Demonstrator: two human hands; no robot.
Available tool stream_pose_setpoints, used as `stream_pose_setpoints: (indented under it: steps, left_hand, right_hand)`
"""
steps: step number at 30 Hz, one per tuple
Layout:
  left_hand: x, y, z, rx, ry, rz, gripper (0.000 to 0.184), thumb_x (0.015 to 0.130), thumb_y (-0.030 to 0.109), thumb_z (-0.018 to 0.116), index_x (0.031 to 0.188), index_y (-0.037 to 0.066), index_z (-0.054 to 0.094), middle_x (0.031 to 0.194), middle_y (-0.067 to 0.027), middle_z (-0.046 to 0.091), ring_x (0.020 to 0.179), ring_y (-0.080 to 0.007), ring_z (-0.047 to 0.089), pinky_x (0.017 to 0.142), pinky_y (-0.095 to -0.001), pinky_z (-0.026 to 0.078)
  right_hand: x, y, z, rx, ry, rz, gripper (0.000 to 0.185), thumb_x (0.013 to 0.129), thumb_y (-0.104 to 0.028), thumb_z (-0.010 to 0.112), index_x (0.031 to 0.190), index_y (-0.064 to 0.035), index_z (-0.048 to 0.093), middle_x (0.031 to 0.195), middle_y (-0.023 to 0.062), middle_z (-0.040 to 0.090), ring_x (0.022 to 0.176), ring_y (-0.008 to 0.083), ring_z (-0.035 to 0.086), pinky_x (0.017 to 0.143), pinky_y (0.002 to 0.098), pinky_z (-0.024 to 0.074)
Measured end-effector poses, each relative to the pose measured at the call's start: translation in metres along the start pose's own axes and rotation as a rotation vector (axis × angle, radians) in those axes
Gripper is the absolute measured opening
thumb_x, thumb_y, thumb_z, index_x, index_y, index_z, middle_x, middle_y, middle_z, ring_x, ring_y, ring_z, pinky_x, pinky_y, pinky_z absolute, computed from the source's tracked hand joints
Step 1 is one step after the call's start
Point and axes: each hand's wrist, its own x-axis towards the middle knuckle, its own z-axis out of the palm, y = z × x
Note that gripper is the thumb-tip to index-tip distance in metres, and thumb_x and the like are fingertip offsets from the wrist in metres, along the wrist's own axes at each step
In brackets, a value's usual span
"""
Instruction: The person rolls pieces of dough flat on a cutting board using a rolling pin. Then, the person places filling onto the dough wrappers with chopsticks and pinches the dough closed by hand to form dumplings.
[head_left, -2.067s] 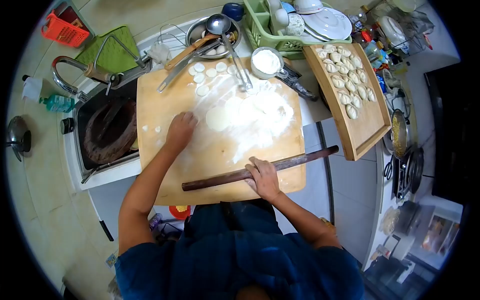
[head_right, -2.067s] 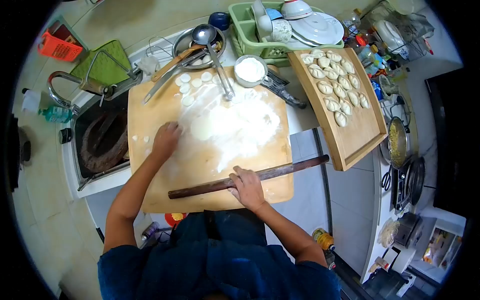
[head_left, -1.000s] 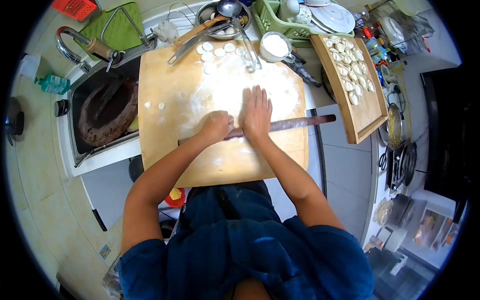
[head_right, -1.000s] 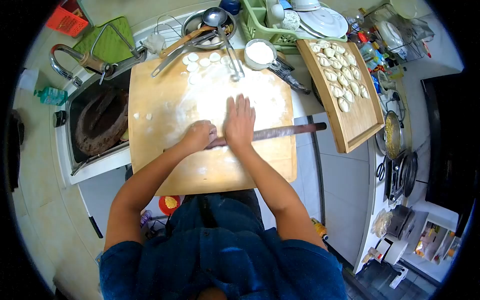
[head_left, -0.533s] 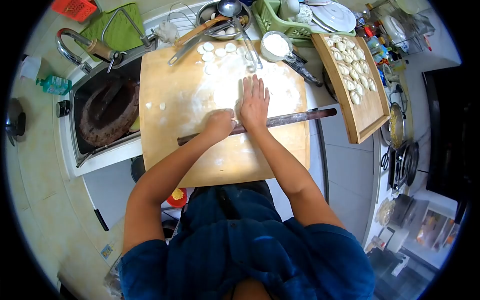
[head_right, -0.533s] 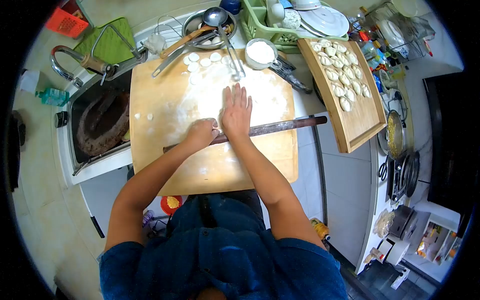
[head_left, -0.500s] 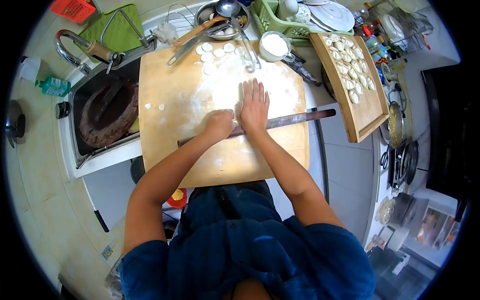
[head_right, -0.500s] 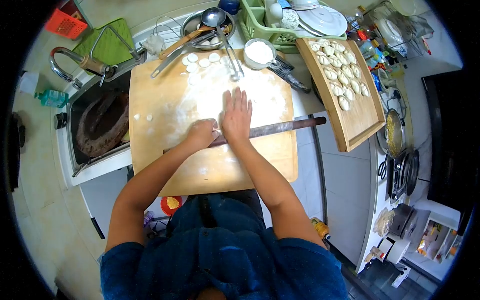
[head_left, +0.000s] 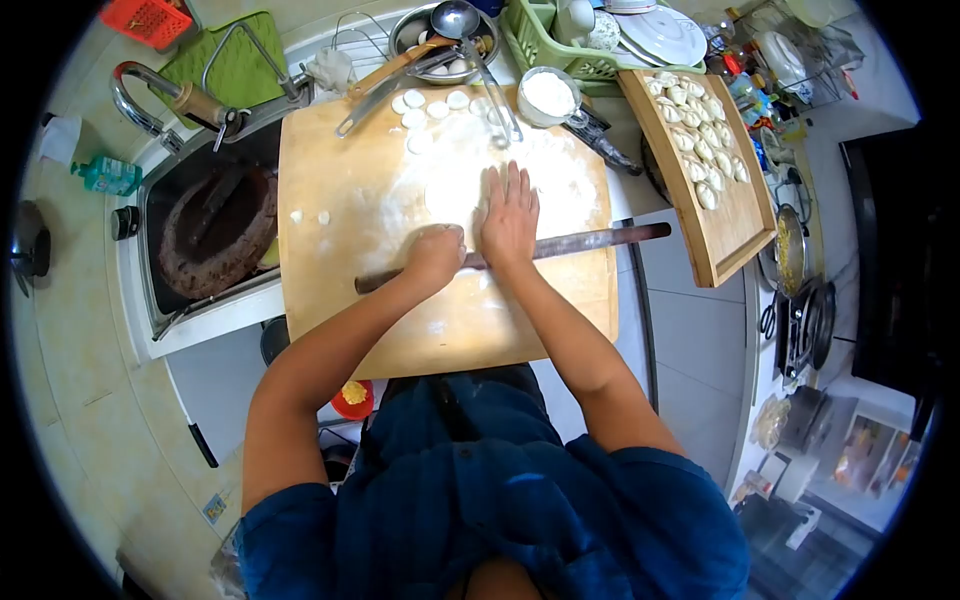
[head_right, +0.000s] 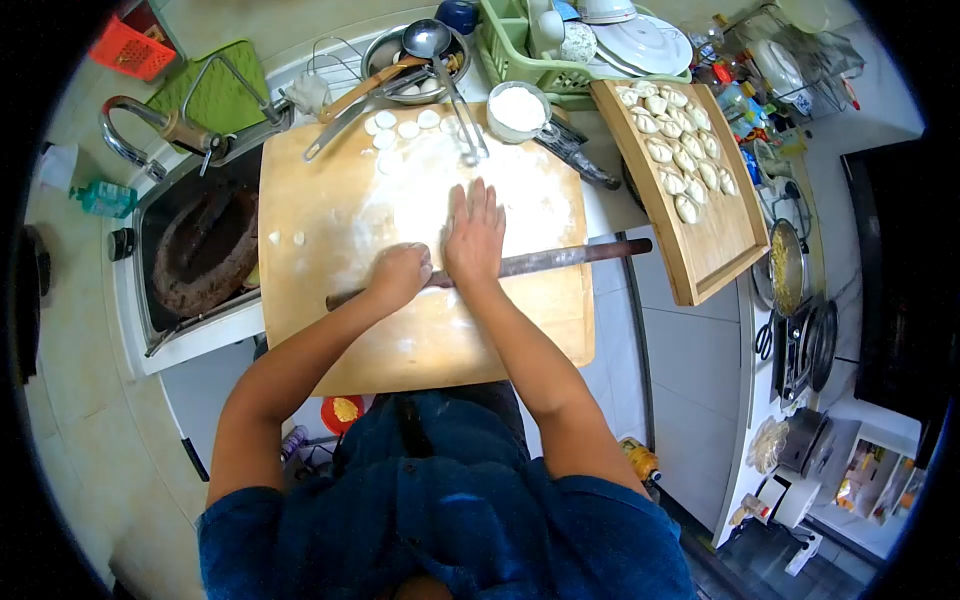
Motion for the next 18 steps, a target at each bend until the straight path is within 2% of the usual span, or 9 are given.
stream_pose_setpoints:
  steps: [1, 2, 5, 6, 9, 11, 13, 16, 18]
  left_hand:
    - [0.004, -0.002, 0.002, 0.052, -0.077, -0.002, 0.016, 0.078, 0.008, 0.064, 0.093, 0.001, 0.064, 0.088, -0.0199, 0.067, 0.086, -0.0387, 0.064, 0.081, -0.0476, 0.050]
    - [0.000, -0.005, 0.003, 0.017, -0.015, 0.039, 0.015, 0.079, 0.010, 0.066, 0.091, 0.001, 0.064, 0.086, -0.0203, 0.067, 0.083, -0.0393, 0.064, 0.078, -0.0472, 0.050]
    - [-0.011, -0.013, 0.007, -0.105, 0.160, -0.166, 0.011, 0.079, 0.010, 0.067, 0.086, 0.001, 0.064, 0.085, -0.0202, 0.066, 0.081, -0.0393, 0.064, 0.074, -0.0459, 0.049]
    - [-0.017, -0.012, 0.001, -0.248, 0.101, -0.267, 0.011, 0.079, 0.009, 0.066, 0.086, 0.001, 0.063, 0.085, -0.0203, 0.065, 0.079, -0.0385, 0.063, 0.072, -0.0451, 0.049]
    - [-0.034, -0.011, 0.006, -0.354, 0.014, -0.141, 0.012, 0.079, 0.009, 0.064, 0.087, 0.001, 0.063, 0.086, -0.0205, 0.065, 0.079, -0.0374, 0.062, 0.073, -0.0442, 0.049]
    - [-0.024, 0.002, 0.008, -0.285, 0.064, -0.147, 0.015, 0.079, 0.010, 0.062, 0.090, 0.002, 0.066, 0.092, -0.0210, 0.067, 0.086, -0.0371, 0.065, 0.080, -0.0451, 0.051]
    - [0.001, 0.000, 0.010, -0.124, -0.014, -0.118, 0.013, 0.081, 0.012, 0.063, 0.090, 0.003, 0.068, 0.090, -0.0206, 0.068, 0.088, -0.0370, 0.066, 0.081, -0.0466, 0.051]
    - [0.012, -0.007, -0.003, -0.087, -0.134, -0.089, 0.012, 0.083, 0.014, 0.064, 0.088, 0.004, 0.069, 0.085, -0.0197, 0.069, 0.087, -0.0369, 0.066, 0.080, -0.0462, 0.051]
    - [0.007, -0.016, 0.002, -0.106, -0.010, -0.156, 0.014, 0.083, 0.013, 0.066, 0.094, 0.004, 0.068, 0.088, -0.0195, 0.069, 0.086, -0.0359, 0.066, 0.079, -0.0429, 0.052]
  right_hand:
    - [-0.016, 0.002, -0.003, -0.006, -0.028, -0.007, 0.056, 0.086, -0.015, 0.055, 0.141, -0.0089, 0.047, 0.150, 0.0222, 0.037, 0.140, 0.0388, 0.032, 0.113, 0.0537, 0.0254]
    - [-0.044, 0.006, -0.007, -0.013, -0.058, -0.018, 0.055, 0.086, -0.015, 0.055, 0.140, -0.0088, 0.048, 0.149, 0.0224, 0.039, 0.139, 0.0391, 0.033, 0.113, 0.0538, 0.0260]
    - [-0.120, 0.015, -0.023, 0.039, -0.105, -0.010, 0.050, 0.084, -0.011, 0.056, 0.134, -0.0092, 0.056, 0.142, 0.0206, 0.048, 0.134, 0.0393, 0.040, 0.107, 0.0545, 0.0285]
    - [-0.117, 0.013, -0.023, 0.024, -0.081, -0.010, 0.050, 0.084, -0.011, 0.056, 0.134, -0.0089, 0.055, 0.143, 0.0202, 0.048, 0.134, 0.0394, 0.040, 0.107, 0.0545, 0.0285]
    - [-0.074, 0.004, -0.014, 0.028, -0.014, 0.012, 0.051, 0.084, -0.012, 0.055, 0.135, -0.0075, 0.054, 0.144, 0.0198, 0.046, 0.134, 0.0398, 0.040, 0.109, 0.0543, 0.0286]
    - [-0.028, 0.001, -0.003, 0.022, 0.007, 0.032, 0.057, 0.085, -0.013, 0.054, 0.141, -0.0086, 0.047, 0.148, 0.0209, 0.039, 0.136, 0.0411, 0.036, 0.111, 0.0533, 0.0282]
    - [0.000, -0.002, 0.006, -0.006, 0.019, 0.035, 0.059, 0.085, -0.012, 0.054, 0.142, -0.0091, 0.044, 0.149, 0.0230, 0.037, 0.137, 0.0414, 0.035, 0.111, 0.0529, 0.0276]
    - [-0.038, 0.001, -0.004, -0.032, -0.075, -0.026, 0.056, 0.085, -0.011, 0.054, 0.141, -0.0090, 0.047, 0.148, 0.0239, 0.039, 0.137, 0.0413, 0.035, 0.111, 0.0530, 0.0274]
    - [-0.092, 0.009, -0.017, 0.038, -0.101, -0.020, 0.053, 0.086, -0.011, 0.053, 0.139, -0.0101, 0.050, 0.146, 0.0224, 0.043, 0.135, 0.0419, 0.038, 0.108, 0.0562, 0.0292]
